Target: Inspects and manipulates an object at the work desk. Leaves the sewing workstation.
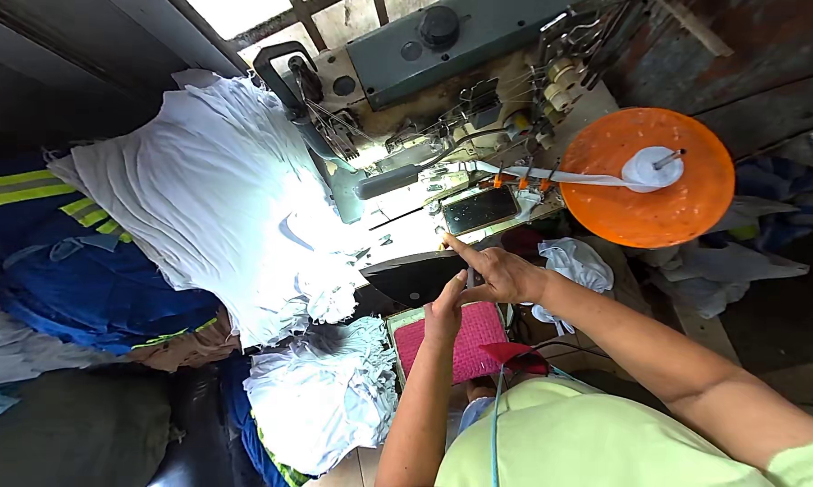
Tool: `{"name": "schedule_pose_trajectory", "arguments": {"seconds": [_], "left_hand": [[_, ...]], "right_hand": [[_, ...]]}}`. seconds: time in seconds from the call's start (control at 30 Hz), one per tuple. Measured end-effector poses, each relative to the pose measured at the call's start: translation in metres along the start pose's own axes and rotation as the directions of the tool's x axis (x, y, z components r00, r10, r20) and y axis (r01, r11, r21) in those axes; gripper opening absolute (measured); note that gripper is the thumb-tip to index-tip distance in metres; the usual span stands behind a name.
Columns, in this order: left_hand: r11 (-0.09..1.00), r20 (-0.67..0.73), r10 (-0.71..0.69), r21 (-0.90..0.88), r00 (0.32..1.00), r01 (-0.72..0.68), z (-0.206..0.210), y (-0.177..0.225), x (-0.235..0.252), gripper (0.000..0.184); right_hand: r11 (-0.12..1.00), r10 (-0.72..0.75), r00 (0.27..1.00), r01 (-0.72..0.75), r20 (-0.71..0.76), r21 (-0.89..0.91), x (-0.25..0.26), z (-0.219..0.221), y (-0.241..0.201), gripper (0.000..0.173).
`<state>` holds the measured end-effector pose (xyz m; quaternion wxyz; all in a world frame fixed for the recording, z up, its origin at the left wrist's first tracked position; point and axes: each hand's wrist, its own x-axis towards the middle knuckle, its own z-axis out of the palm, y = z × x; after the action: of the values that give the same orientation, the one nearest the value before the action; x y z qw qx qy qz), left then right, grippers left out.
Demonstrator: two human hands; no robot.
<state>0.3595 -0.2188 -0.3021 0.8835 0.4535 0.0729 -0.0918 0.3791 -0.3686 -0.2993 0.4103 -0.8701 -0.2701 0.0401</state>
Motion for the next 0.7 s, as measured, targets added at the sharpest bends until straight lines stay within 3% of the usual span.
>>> {"name": "schedule_pose_trajectory", "arguments": {"seconds": [0.33,0.5,0.7], "left_hand": [[0.998,0.165,0.038,0.036,0.986,-0.044,-0.010,0.001,0.002,0.011],[0.986,0.133,0.091,0.128,0.987,-0.108,-0.014,-0.005,0.001,0.012],[0.978,0.026,0.088,0.190,0.996,-0.091,-0.008,-0.006,-0.001,0.015]], "right_hand": [[0.999,0.037,0.998,-0.039,0.054,0.029,-0.004,-0.003,0.000,0.097],[0.999,0.035,0.997,-0.036,0.066,0.018,-0.005,-0.004,-0.002,0.091],[0.997,0.048,0.999,-0.048,0.008,-0.055,-0.008,0.000,-0.005,0.090]]}}
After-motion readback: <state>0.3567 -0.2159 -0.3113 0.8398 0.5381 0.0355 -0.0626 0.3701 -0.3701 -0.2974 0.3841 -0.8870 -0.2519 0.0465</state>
